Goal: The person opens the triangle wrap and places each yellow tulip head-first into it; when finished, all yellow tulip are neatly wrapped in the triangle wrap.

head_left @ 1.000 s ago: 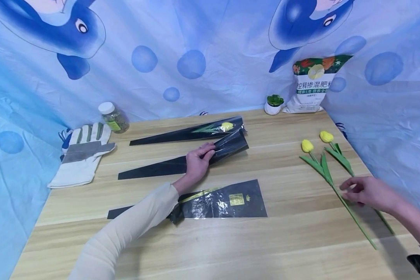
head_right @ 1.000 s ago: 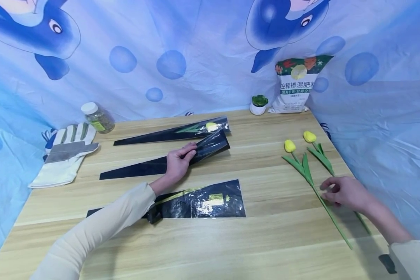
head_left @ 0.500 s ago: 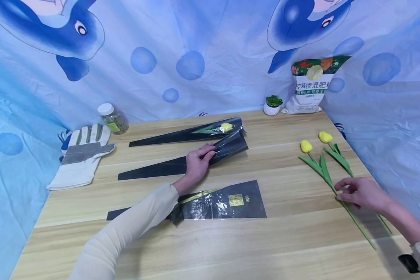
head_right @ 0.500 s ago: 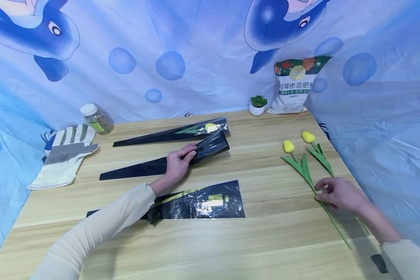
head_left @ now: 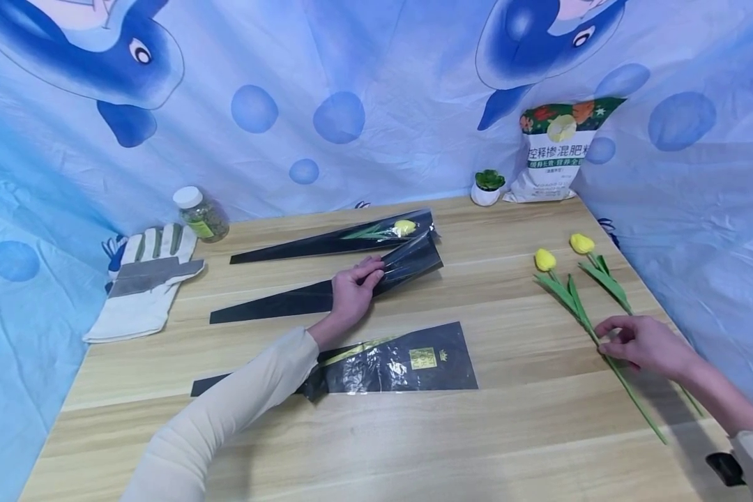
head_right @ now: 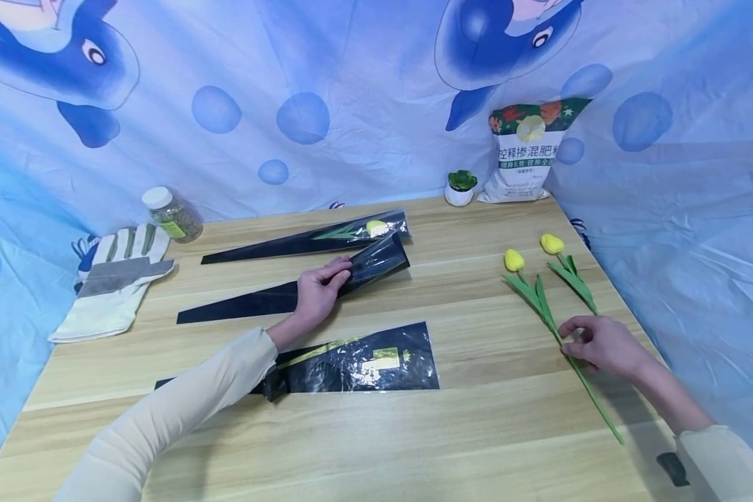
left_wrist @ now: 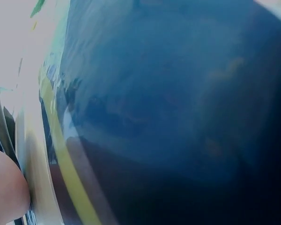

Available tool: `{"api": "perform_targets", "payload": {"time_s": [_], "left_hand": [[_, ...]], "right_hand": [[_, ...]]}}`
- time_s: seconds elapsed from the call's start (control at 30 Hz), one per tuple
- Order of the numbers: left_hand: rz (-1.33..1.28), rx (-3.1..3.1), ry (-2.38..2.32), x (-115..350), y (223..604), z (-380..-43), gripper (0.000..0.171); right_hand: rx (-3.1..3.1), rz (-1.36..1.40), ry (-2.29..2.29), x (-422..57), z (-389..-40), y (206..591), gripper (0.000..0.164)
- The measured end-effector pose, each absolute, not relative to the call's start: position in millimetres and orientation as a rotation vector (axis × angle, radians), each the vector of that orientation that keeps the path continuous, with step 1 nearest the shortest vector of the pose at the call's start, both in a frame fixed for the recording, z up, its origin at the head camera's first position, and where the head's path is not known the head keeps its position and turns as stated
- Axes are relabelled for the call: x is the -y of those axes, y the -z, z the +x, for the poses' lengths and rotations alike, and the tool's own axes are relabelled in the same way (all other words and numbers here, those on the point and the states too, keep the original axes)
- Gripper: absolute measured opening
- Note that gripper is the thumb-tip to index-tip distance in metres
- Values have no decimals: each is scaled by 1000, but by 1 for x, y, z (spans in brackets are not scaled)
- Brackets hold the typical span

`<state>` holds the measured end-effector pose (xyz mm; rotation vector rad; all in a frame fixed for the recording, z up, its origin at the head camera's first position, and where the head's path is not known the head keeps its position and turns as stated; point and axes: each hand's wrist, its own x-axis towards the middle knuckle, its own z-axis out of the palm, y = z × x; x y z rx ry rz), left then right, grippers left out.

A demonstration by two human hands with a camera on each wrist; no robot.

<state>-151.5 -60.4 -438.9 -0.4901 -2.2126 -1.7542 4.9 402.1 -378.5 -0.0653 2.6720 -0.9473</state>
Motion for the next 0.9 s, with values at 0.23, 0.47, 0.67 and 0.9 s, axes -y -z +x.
{"api": "perform_targets", "payload": {"time_s": [0.23,0.47,0.67,0.9], "left_hand": [[-508,2197,1735,59,417,-140,15],[-523,2181,1744,56,400,-129,14],[-506,2185,1746,55,400,-130,14],[-504,2171,1780,55,403,-131,14]], "right_hand": [[-2580,-26,1112,-402,5,379,27],[-2508,28,1215,-400,3,375,31],[-2387,91,1407,-395,-2,371,32],[-2240,116,1755,-374,-14,366,22]]}}
